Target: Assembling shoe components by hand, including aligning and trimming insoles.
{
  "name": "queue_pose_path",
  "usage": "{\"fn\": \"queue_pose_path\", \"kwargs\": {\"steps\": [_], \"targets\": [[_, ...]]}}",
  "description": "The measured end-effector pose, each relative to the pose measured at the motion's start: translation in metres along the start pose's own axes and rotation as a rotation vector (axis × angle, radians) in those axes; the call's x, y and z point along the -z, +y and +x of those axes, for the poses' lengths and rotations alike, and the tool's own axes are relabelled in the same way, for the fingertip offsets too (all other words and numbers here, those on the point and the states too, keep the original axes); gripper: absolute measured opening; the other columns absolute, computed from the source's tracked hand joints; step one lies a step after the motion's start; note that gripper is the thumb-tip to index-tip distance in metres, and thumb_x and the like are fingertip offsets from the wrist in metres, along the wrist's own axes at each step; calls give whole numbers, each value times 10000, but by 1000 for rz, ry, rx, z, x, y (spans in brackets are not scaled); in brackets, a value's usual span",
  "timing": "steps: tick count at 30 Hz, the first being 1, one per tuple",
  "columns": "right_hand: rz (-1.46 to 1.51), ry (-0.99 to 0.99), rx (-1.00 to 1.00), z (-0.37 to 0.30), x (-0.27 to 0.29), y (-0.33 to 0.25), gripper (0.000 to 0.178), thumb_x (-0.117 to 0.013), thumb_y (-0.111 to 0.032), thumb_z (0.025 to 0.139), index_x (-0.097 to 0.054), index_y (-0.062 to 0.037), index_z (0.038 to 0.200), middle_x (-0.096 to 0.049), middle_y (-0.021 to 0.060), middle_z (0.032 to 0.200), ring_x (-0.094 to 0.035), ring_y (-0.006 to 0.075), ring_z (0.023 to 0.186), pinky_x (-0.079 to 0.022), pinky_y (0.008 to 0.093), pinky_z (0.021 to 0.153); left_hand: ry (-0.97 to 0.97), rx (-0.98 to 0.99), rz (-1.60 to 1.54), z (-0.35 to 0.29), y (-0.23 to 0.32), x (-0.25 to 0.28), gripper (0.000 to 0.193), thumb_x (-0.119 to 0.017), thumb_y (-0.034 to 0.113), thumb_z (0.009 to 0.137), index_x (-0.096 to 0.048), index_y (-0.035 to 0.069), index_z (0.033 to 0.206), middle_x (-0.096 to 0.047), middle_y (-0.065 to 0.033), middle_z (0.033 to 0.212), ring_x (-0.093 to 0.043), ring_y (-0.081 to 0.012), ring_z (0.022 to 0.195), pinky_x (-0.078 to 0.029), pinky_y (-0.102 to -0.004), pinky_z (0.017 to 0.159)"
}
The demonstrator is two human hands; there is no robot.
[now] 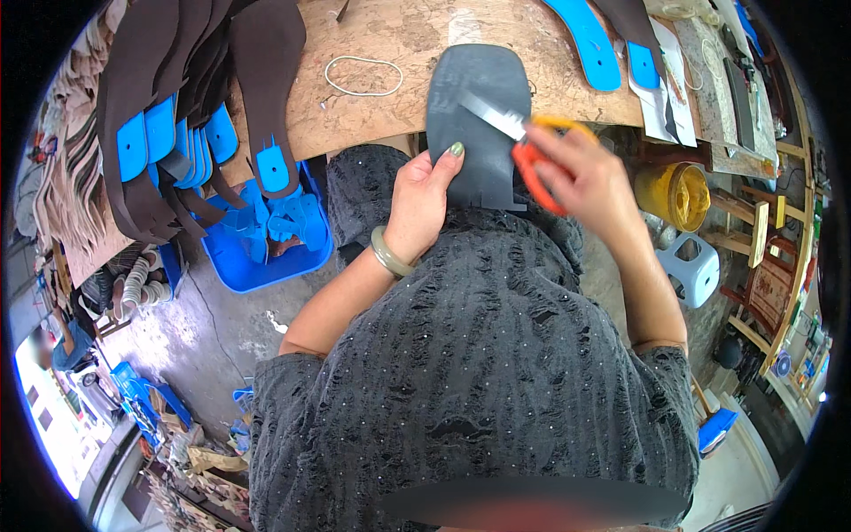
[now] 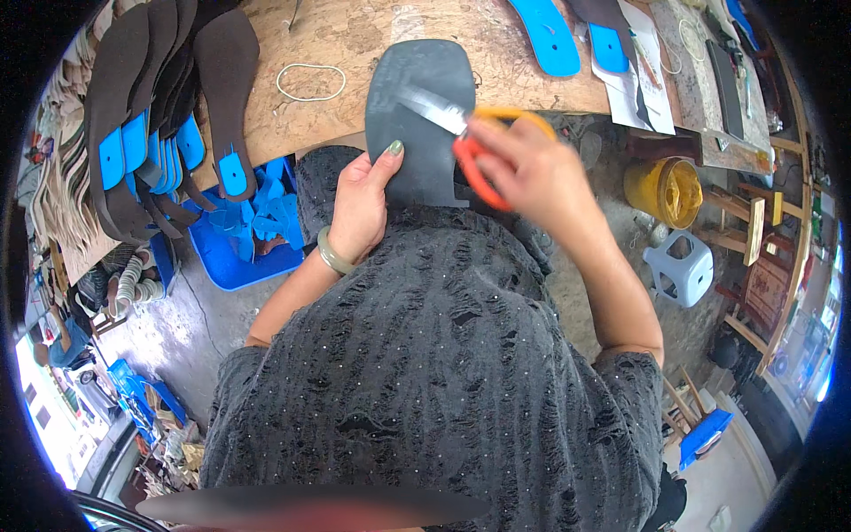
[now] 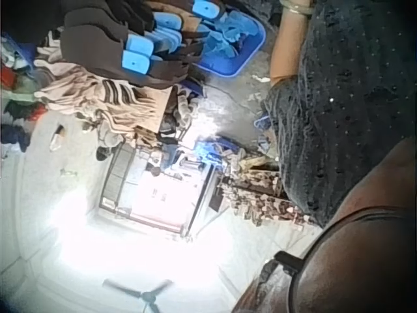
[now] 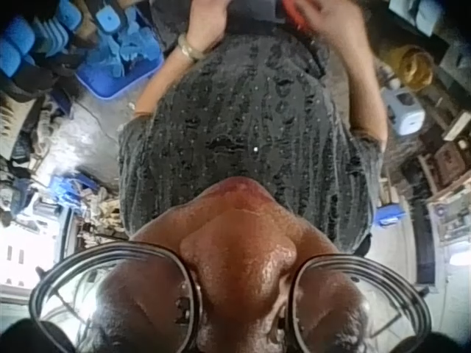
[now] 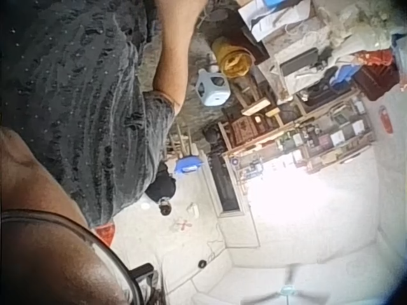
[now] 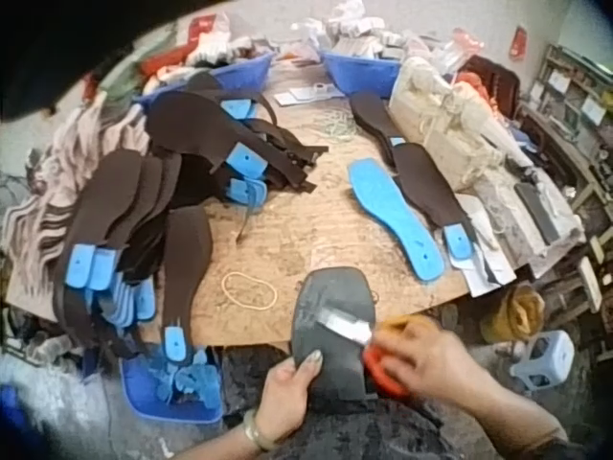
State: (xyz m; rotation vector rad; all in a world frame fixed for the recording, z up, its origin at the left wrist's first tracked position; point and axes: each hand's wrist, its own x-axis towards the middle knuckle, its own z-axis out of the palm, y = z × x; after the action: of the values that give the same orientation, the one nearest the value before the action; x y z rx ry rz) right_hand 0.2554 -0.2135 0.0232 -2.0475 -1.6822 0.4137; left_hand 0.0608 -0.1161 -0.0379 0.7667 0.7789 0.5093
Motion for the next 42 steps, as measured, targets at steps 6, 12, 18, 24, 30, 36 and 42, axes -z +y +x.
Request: {"fn": "queue_pose_path", "kwargs": {"steps": [6,12,18,24,30,36,42], "targets": [[36,-144,25,-7,11,-15,420,-692,-113,805,-626,-108,1219,-599,114,865,-620,259,774,-501,338,720,20,-56,-29,-1,-7,-1,262,-506,180,993,-615,-38,1090,-662,-31,1003,-585,-66,873,-477,-232,797],[36,140,-84,-3,7,11,385,-687,-143,816,-635,-141,1197,-604,114,849,-632,274,768,-510,343,695,18,-46,-40,-3,-11,1,242,-535,176,979,-590,-26,1100,-652,-76,1089,-597,-112,971,-470,-276,884],[-35,139,-203,-5,12,21,361,-675,-208,842,-634,-164,1198,-616,134,859,-626,308,718,-517,373,643,28,-72,-77,-3,-16,5,250,-525,166,981,-577,-30,1128,-643,-85,1113,-601,-126,980,-473,-283,891],[10,-116,-24,-21,7,-6,416,-716,-105,773,-641,-119,1182,-611,148,885,-626,303,791,-506,323,713,65,-54,-94,-6,-13,-2,221,-512,162,992,-615,-20,1065,-647,-12,1006,-562,-58,895,-452,-236,834],[-7,152,-73,-14,7,17,359,-681,-201,832,-639,-170,1187,-606,130,871,-625,315,738,-519,375,648,72,-50,-103,-7,-4,-5,224,-524,184,990,-614,-9,1060,-637,1,981,-536,-46,860,-439,-224,812],[-10,230,-165,-12,10,26,361,-693,-164,818,-647,-134,1174,-602,121,842,-624,282,708,-509,359,631,80,-62,-93,-7,-9,-4,213,-528,199,991,-614,6,1022,-624,22,953,-508,-32,835,-425,-212,791],[23,56,-58,-20,12,7,394,-694,-111,806,-638,-120,1195,-600,112,850,-615,250,724,-499,335,648,106,-66,-94,-9,-9,-1,217,-522,201,993,-611,5,1022,-633,5,988,-527,-42,871,-433,-224,813]]}}
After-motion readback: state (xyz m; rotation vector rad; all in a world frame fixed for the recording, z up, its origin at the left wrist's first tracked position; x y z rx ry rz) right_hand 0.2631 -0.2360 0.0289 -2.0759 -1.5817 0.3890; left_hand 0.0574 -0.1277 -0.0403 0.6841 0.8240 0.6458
